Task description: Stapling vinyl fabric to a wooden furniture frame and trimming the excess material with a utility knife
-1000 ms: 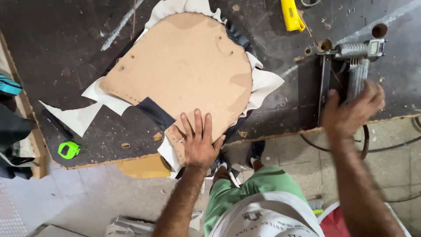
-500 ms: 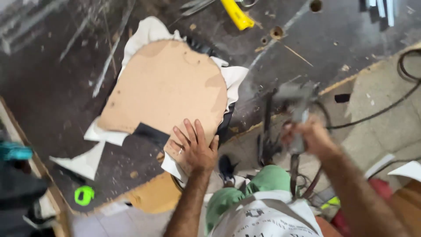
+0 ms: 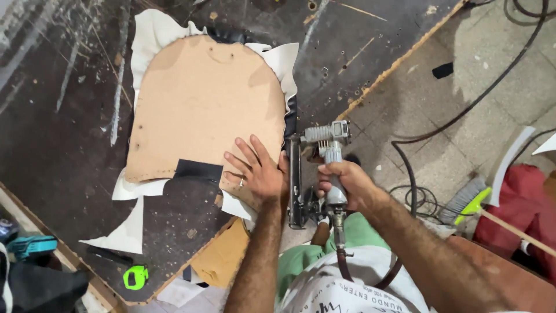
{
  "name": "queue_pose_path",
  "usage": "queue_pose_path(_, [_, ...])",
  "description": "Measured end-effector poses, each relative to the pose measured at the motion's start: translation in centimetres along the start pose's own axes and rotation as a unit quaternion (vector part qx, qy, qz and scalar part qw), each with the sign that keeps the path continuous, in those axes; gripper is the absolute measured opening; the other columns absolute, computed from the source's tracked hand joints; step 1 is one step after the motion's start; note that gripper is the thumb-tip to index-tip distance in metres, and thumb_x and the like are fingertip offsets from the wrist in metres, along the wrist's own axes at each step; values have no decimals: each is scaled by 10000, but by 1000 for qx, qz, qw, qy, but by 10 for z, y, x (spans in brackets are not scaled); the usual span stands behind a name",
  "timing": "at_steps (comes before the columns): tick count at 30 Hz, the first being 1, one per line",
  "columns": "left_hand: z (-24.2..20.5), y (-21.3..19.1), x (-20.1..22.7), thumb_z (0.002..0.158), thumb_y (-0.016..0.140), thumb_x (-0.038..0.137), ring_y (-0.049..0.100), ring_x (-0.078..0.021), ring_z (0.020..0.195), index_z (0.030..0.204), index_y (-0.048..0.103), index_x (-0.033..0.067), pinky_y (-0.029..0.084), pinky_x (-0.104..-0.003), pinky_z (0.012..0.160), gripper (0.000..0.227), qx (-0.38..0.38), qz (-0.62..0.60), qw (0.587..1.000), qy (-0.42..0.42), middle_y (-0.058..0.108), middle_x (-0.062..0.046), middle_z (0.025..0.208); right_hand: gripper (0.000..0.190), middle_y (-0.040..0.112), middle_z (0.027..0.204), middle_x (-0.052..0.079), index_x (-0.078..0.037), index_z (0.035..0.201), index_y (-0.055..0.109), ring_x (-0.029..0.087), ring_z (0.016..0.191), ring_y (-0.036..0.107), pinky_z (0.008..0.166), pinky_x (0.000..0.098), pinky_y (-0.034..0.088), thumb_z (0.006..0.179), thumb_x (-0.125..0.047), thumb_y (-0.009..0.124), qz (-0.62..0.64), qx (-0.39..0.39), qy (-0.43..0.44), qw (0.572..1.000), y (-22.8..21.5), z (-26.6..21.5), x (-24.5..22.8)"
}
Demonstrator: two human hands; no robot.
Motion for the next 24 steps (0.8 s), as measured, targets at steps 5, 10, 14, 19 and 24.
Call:
queue_pose_path(5, [-8, 5, -4, 911, 684, 529, 178, -604, 1483, 1587, 397, 140, 169, -798, 1066, 830, -26, -11, 999, 18, 273, -214, 1673, 98, 392, 716, -62, -97, 910, 529, 76, 543, 448, 667, 333, 504, 836, -85, 592, 69, -30, 14, 997, 35, -13, 4])
queue_pose_path(10, [-21, 24, -16, 866, 739, 454, 160, -550, 1519, 1562, 427, 147, 119, -786, 1105, 822, -27, -78, 996, 22, 296, -169, 1679, 74, 405, 723, -61, -94, 903, 531, 70, 548, 464, 681, 339, 521, 857, -88, 589, 83, -35, 22, 996, 37, -22, 13])
queue_pose_path(14, [-28, 38, -23, 917, 694, 462, 203, -494, 1534, 1531, 470, 136, 70, -757, 1144, 731, -5, -83, 996, 40, 337, -142, 1672, 60, 401, 731, -62, -90, 899, 536, 68, 560, 478, 695, 351, 534, 856, -94, 577, 91, -31, 23, 995, 34, -20, 25])
queue_pose_path(19, [-23, 28, -26, 876, 731, 307, 246, -390, 1551, 1538, 476, 156, -78, -656, 1195, 726, -14, -190, 982, 11, 387, -93, 1653, 73, 402, 721, -64, -92, 898, 533, 69, 544, 465, 707, 339, 531, 851, -94, 588, 92, -37, 23, 995, 42, -29, 25])
queue_pose_path(24, [-20, 12, -22, 735, 663, -31, 344, -268, 1537, 1552, 452, 90, -135, -576, 1230, 852, -55, -290, 950, 100, 417, -102, 1641, 73, 409, 727, -76, -92, 908, 538, 52, 543, 471, 688, 344, 536, 851, -88, 584, 94, -21, 22, 995, 34, -29, 37])
Point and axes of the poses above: each hand's wrist, its own z-axis towards the middle knuckle, its own y-axis out of the palm, x = y × z, the point moved 7 cm from there along z, towards the middle knuckle
